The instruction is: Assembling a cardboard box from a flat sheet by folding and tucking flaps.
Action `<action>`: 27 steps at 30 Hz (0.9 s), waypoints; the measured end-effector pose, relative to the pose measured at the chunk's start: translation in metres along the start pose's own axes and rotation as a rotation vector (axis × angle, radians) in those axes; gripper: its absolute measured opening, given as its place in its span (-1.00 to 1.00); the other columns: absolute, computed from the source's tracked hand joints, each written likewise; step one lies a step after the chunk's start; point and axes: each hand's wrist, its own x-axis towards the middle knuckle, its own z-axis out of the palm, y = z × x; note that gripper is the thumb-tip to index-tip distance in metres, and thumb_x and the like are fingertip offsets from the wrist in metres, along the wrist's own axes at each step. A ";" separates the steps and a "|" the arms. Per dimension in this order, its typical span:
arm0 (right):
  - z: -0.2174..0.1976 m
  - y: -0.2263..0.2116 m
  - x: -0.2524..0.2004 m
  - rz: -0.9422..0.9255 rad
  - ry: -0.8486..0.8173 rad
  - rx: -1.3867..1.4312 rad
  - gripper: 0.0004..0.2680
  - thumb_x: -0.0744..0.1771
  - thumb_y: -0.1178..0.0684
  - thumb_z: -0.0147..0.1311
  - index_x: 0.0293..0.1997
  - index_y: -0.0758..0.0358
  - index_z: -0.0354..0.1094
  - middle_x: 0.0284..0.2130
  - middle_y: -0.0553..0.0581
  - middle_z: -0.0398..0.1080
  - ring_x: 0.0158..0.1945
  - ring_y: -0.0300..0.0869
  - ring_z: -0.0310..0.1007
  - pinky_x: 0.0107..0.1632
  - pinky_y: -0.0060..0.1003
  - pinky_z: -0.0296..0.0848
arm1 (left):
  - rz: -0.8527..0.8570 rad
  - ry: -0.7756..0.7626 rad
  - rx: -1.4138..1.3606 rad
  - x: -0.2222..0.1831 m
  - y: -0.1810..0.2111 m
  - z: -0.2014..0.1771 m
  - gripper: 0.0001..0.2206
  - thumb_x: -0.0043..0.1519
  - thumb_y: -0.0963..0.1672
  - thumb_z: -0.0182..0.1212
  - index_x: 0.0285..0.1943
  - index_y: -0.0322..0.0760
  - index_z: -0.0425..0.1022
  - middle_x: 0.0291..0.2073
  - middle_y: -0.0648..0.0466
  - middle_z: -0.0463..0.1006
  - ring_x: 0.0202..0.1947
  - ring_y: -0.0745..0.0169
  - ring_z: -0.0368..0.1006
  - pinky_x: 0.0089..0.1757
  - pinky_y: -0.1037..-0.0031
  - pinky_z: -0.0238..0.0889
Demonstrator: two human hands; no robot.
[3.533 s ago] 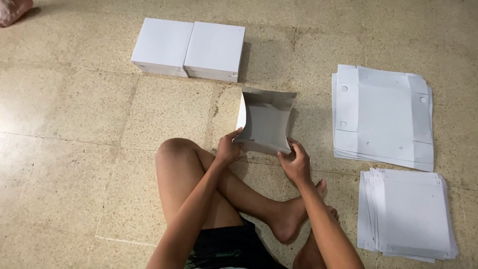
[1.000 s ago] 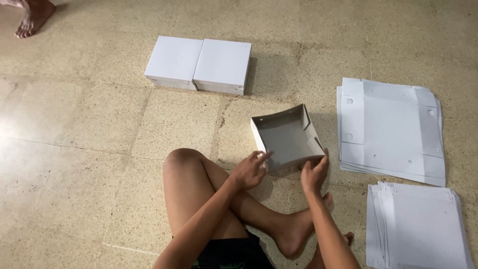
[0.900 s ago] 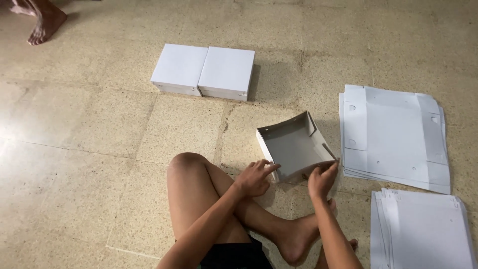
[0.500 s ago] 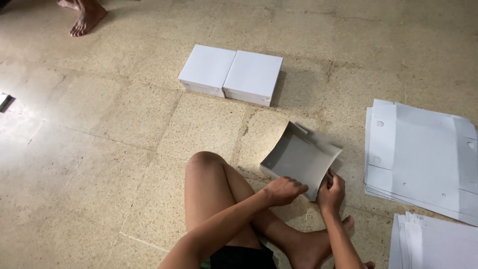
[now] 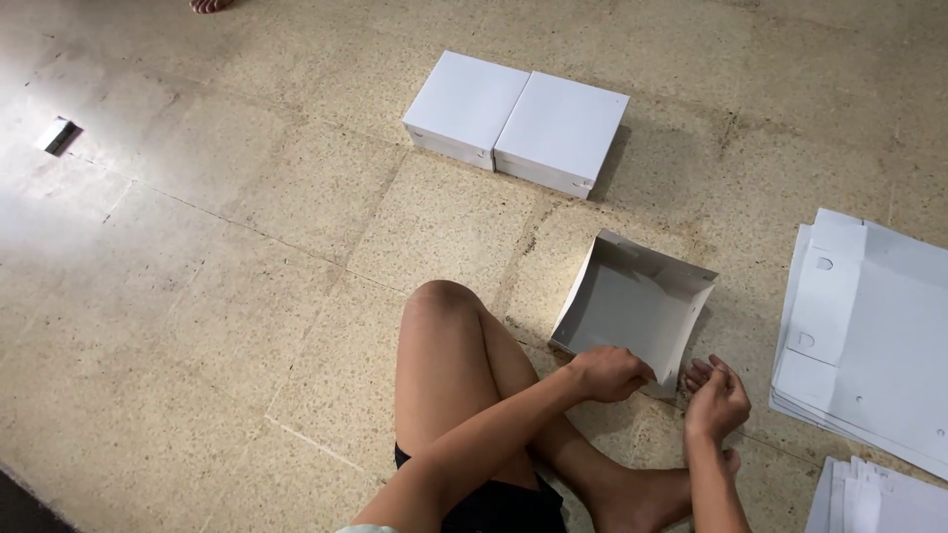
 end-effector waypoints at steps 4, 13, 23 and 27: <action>0.001 0.010 -0.004 -0.091 -0.049 -0.057 -0.80 0.41 0.15 -0.16 -0.05 0.34 0.48 -0.29 0.17 0.52 -0.32 -0.18 0.53 -0.28 -0.36 0.53 | -0.047 0.004 -0.049 0.002 0.005 -0.006 -0.65 0.32 -0.10 -0.12 0.20 -0.10 0.53 0.04 -0.03 0.63 0.02 -0.13 0.54 -0.13 0.07 0.40; -0.008 0.005 -0.026 -0.597 -0.437 -0.355 -0.68 0.43 0.01 -0.21 0.24 0.38 0.35 0.11 0.33 0.39 0.20 0.12 0.36 0.15 -0.02 0.36 | -0.179 -0.037 -0.083 -0.005 0.022 -0.026 -0.78 0.25 -0.09 0.09 -0.01 -0.18 0.55 -0.11 -0.05 0.64 -0.12 -0.11 0.55 -0.22 0.15 0.37; -0.007 -0.012 -0.038 -0.594 -0.556 -0.296 -0.58 0.35 0.10 -0.17 0.39 0.47 0.09 0.28 0.43 0.22 0.32 0.19 0.22 0.27 0.04 0.25 | -0.206 0.002 -0.107 0.002 0.017 -0.028 -0.84 0.21 -0.14 0.13 -0.12 -0.27 0.55 -0.23 -0.10 0.63 -0.24 -0.10 0.56 -0.30 0.16 0.37; -0.007 -0.005 -0.033 -0.614 -0.561 -0.314 -0.60 0.38 0.02 -0.17 0.35 0.44 0.14 0.25 0.40 0.25 0.32 0.20 0.22 0.26 0.09 0.25 | -0.113 -0.025 -0.061 0.022 -0.005 -0.016 -0.83 0.15 -0.13 0.20 -0.12 -0.21 0.59 -0.28 -0.02 0.65 -0.26 -0.02 0.55 -0.26 0.21 0.36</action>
